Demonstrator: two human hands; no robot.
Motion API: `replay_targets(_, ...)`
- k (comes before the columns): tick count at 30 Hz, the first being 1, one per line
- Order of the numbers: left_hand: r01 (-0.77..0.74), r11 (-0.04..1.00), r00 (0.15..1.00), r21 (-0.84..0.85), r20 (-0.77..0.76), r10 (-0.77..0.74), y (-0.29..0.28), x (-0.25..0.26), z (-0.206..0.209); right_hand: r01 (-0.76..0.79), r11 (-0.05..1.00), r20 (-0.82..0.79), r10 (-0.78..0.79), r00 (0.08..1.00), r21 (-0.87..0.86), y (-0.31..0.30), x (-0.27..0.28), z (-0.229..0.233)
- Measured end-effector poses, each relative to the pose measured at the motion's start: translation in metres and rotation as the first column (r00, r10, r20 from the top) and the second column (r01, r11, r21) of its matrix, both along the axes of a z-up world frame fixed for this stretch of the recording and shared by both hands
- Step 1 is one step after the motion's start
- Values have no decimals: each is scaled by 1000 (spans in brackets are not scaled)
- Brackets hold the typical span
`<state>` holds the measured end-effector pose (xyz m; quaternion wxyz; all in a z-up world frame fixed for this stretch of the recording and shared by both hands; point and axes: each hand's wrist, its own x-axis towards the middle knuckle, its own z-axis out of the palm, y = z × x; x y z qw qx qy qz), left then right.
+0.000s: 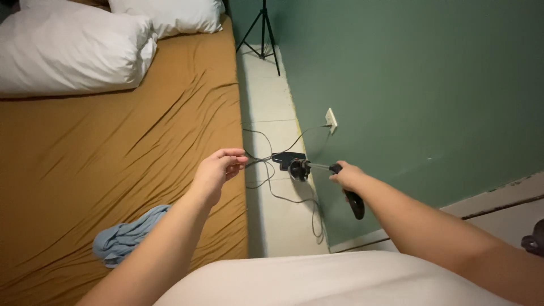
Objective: The person unplugs the power cord of a vacuum cleaner from a wall outlet and wraps the cord around the handle of the vacuum cleaner by hand.
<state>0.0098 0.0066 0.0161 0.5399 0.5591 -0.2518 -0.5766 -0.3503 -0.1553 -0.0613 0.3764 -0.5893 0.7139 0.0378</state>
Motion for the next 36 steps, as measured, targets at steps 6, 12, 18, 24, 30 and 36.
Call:
replay_targets(6,-2,1000,1000,-21,-1,2,-4,5,3,-122,992,-64,120,991,-35,-7,-19,-45)
replay_targets(12,-34,998,999,-48,2,34,-1,15,8,-102,995,-58,103,993,20,20,-23,-20)
replay_targets(18,-55,998,998,22,16,55,-4,14,3,-36,999,0,36,999,6,-6,-6,2)
replay_targets(24,-25,1000,1000,-11,-14,25,-3,10,-6,5,999,-39,-4,999,49,-16,14,-18)
replay_targets(30,-46,999,999,16,8,45,-4,22,-3,-317,945,-209,294,933,-83,-19,3,-60)
replay_targets(36,-62,998,998,13,6,61,-3,27,-4,-701,698,-409,604,685,-144,-50,-21,-82)
